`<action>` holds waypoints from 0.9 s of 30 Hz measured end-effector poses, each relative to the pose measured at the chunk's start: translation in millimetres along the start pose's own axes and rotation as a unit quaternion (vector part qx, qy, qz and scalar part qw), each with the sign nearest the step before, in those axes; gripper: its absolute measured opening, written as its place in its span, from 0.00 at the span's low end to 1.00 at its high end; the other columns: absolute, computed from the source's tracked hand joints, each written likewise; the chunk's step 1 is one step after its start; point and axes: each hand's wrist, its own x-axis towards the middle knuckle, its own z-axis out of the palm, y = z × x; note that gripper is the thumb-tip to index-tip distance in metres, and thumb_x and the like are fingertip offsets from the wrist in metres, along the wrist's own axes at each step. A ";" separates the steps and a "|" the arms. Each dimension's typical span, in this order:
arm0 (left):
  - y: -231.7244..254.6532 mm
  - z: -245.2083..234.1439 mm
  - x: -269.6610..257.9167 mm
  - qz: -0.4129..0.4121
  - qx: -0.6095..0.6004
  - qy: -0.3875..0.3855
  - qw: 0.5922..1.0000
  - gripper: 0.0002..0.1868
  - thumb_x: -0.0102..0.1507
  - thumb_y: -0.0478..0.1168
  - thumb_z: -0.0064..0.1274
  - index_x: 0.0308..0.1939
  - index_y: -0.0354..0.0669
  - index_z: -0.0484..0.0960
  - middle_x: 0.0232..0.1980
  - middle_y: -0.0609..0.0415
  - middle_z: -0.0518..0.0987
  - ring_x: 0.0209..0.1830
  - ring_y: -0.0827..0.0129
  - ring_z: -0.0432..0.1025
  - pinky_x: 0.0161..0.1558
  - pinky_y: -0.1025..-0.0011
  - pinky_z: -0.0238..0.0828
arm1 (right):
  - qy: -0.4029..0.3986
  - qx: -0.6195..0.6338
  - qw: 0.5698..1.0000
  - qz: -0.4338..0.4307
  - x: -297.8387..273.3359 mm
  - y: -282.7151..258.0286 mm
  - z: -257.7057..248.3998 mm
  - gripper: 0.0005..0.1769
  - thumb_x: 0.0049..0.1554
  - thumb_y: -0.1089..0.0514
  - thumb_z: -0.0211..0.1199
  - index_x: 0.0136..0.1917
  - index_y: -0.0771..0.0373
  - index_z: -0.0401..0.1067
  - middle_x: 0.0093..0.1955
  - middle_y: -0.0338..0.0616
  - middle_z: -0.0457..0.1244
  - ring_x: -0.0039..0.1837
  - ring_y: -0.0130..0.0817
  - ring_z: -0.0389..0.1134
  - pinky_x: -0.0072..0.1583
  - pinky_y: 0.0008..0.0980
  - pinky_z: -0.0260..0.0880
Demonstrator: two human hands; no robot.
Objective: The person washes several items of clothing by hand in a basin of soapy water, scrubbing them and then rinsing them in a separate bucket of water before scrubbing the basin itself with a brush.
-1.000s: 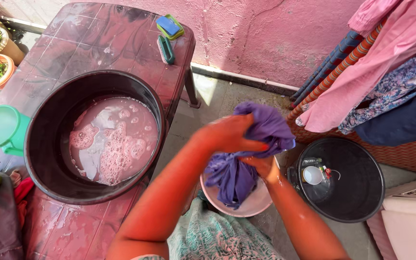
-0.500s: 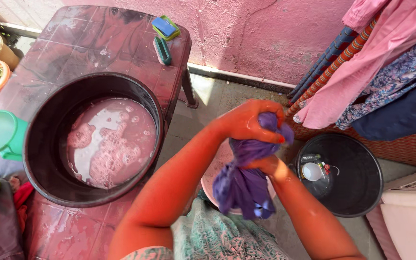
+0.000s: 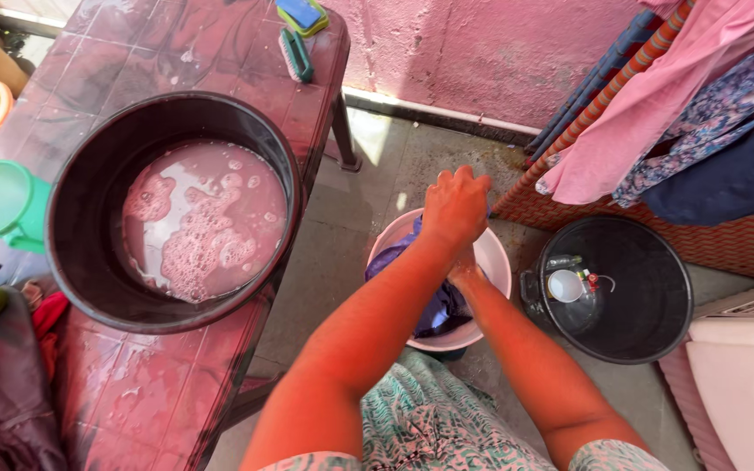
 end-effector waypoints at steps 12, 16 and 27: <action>-37.0 -27.7 -84.4 -0.014 -0.239 0.044 0.970 0.78 0.43 0.64 0.75 0.81 0.34 0.41 0.81 0.30 0.50 0.80 0.33 0.44 0.67 0.39 0.36 | -0.040 0.146 0.986 -0.072 -12.1 -71.1 -57.0 0.28 0.52 0.70 0.70 0.66 0.66 0.70 0.63 0.43 0.66 0.65 0.35 0.67 0.70 0.40 0.66; -31.4 -16.2 -69.7 0.017 -0.325 0.133 0.936 0.63 0.43 0.61 0.69 0.74 0.38 0.56 0.71 0.37 0.65 0.73 0.45 0.58 0.69 0.46 0.43 | -0.196 0.265 0.943 -0.038 -50.1 -131.6 -80.2 0.34 0.52 0.70 0.69 0.70 0.63 0.67 0.67 0.40 0.65 0.69 0.32 0.65 0.71 0.37 0.63; -66.1 -11.4 -43.5 0.033 -0.258 0.121 0.958 0.30 0.57 0.44 0.65 0.60 0.38 0.75 0.59 0.46 0.77 0.61 0.56 0.70 0.63 0.58 0.64 | 0.202 0.224 0.949 -0.089 -43.7 -55.3 -74.0 0.44 0.64 0.39 0.58 0.82 0.65 0.50 0.83 0.48 0.50 0.83 0.42 0.47 0.80 0.44 0.43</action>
